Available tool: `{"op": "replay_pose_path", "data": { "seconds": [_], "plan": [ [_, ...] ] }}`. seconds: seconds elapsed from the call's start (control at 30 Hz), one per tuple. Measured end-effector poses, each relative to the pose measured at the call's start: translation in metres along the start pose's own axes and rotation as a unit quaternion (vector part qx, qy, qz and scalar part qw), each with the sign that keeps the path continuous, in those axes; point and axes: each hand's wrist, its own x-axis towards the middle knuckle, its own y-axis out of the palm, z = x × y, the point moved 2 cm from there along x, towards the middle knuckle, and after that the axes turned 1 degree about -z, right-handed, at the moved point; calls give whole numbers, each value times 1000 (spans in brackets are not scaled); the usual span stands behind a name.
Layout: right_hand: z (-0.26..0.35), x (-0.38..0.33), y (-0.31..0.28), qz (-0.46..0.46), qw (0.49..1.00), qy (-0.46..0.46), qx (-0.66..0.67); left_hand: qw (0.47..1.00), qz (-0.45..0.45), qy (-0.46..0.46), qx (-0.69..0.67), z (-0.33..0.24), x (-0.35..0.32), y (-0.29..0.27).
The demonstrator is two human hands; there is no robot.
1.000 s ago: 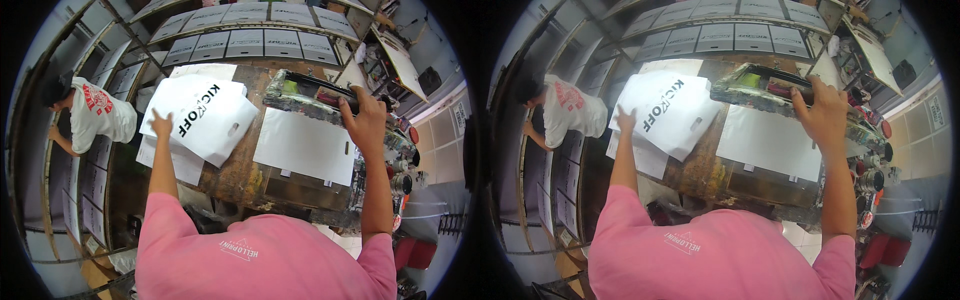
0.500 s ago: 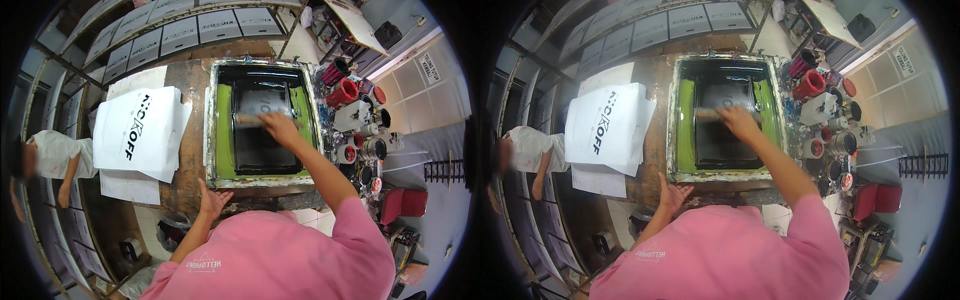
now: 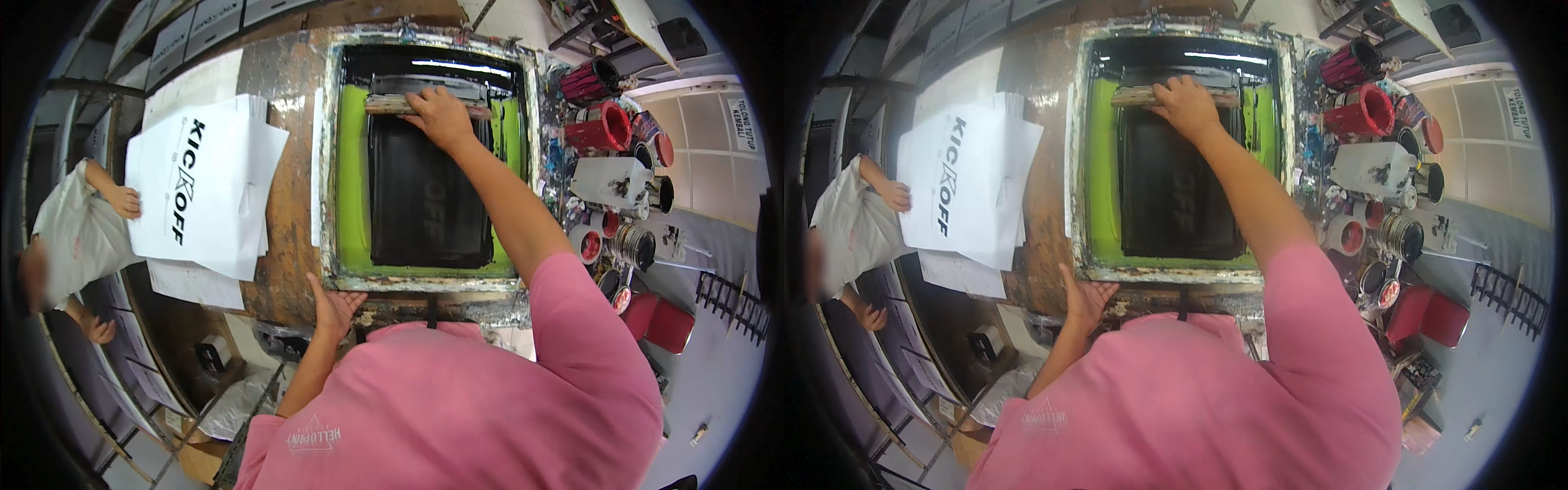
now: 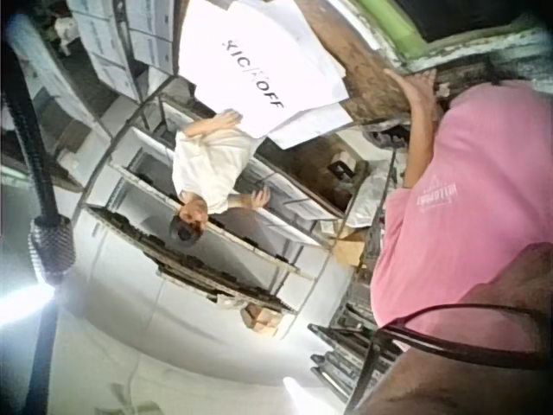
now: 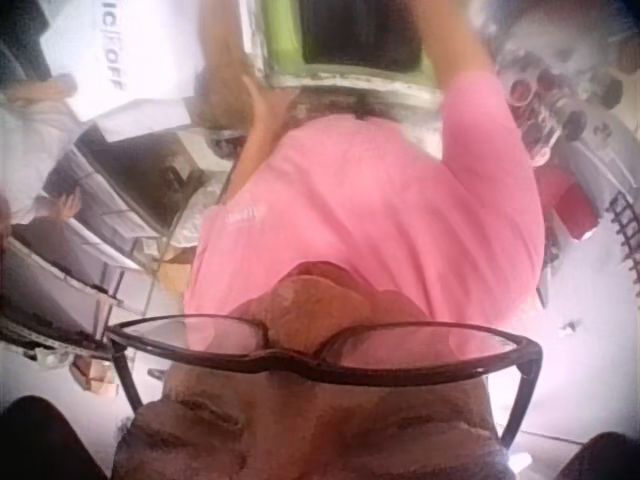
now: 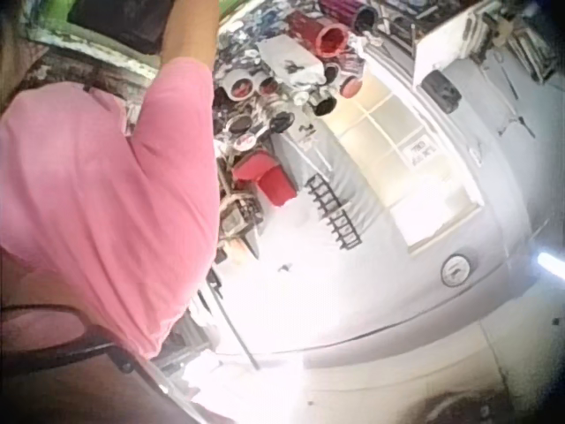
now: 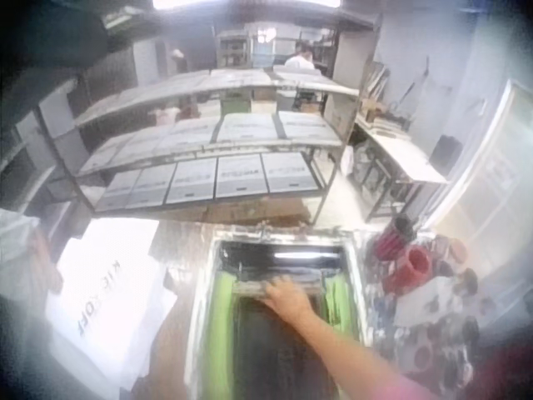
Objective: The person performs screen printing on white bags by placing a bag on the workspace, lowering a screen frame, and using a squeegee to spread black ink across the stencil. They repeat this process by removing each printed bag and placing a new one under the frame.
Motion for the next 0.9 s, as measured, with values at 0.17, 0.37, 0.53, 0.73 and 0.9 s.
{"op": "replay_pose_path", "data": {
  "seconds": [0.17, 0.37, 0.53, 0.73, 0.9],
  "plan": [
    [61, -88, -22, 40, 999, 5, 22, 1000, 17, 6, 11, -1, 2, -2],
    [134, -195, -51, 84, 995, 20, 45, 999, 47, 13, 20, 0, 2, -8],
    [183, -250, -80, 101, 992, 43, 65, 999, 29, 15, 8, 5, 8, -9],
    [175, -223, -107, 161, 982, 75, 69, 994, 100, 34, 7, 5, 11, -13],
    [206, -243, -151, 86, 995, 25, -35, 983, 161, 85, 18, -9, -28, -5]
  ]
}}
